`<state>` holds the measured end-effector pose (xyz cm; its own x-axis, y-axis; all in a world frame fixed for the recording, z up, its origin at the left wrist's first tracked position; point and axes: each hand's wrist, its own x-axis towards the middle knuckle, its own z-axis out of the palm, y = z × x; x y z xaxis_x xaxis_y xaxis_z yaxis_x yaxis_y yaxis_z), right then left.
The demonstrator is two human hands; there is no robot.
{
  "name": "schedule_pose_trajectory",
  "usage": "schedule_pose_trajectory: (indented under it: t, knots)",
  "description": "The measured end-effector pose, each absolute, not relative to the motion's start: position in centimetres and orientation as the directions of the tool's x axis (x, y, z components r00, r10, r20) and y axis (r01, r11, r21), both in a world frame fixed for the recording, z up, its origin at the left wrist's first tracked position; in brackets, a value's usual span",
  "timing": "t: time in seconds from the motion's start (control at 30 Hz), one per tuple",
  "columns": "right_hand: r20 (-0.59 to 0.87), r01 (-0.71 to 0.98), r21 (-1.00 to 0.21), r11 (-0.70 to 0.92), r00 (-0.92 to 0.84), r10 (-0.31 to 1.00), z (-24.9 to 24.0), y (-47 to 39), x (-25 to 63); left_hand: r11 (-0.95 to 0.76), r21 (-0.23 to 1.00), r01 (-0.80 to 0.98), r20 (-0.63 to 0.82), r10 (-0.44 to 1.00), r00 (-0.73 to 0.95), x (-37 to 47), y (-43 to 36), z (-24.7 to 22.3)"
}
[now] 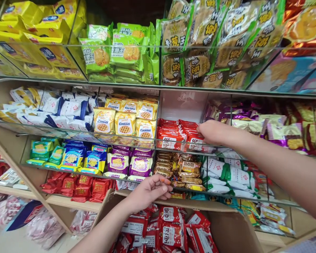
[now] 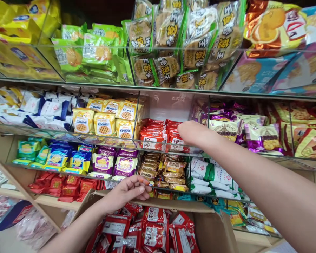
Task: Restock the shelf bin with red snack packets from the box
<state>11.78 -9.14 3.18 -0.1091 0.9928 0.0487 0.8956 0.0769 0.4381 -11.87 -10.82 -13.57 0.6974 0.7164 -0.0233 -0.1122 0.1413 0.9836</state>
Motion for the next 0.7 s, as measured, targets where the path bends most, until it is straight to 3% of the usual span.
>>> schedule_pose_trajectory:
  t: [0.33,0.4,0.47,0.57,0.63,0.7]
  knots:
    - [-0.003,0.882,0.459,0.104,-0.116,0.993,3.1,-8.2,11.7,0.15,0.982,-0.113,-0.03,0.718,0.696,-11.8,-10.9,-13.3]
    - [0.049,0.889,0.455,0.058,-0.09,0.995,3.6,-9.2,11.8,0.152,0.981,-0.116,-0.029,0.718,0.696,-11.8,-10.9,-13.4]
    - [0.202,0.914,0.404,0.038,-0.129,0.971,3.6,-11.4,11.1,0.156,0.98,-0.126,-0.024,0.713,0.7,-11.7,-10.9,-13.5]
    - [0.342,0.95,0.155,0.273,-0.31,0.887,0.3,-16.6,8.0,0.155,0.978,-0.136,-0.011,0.699,0.715,-11.7,-10.9,-13.6]
    - [0.155,0.838,-0.133,0.529,-0.509,0.846,-4.8,-19.9,5.3,0.146,0.98,-0.137,-0.003,0.694,0.72,-11.6,-10.9,-13.6]
    - [-0.047,0.755,-0.322,0.571,-0.615,0.787,-11.5,-21.9,2.9,0.133,0.982,-0.137,0.006,0.694,0.72,-11.6,-10.8,-13.7]
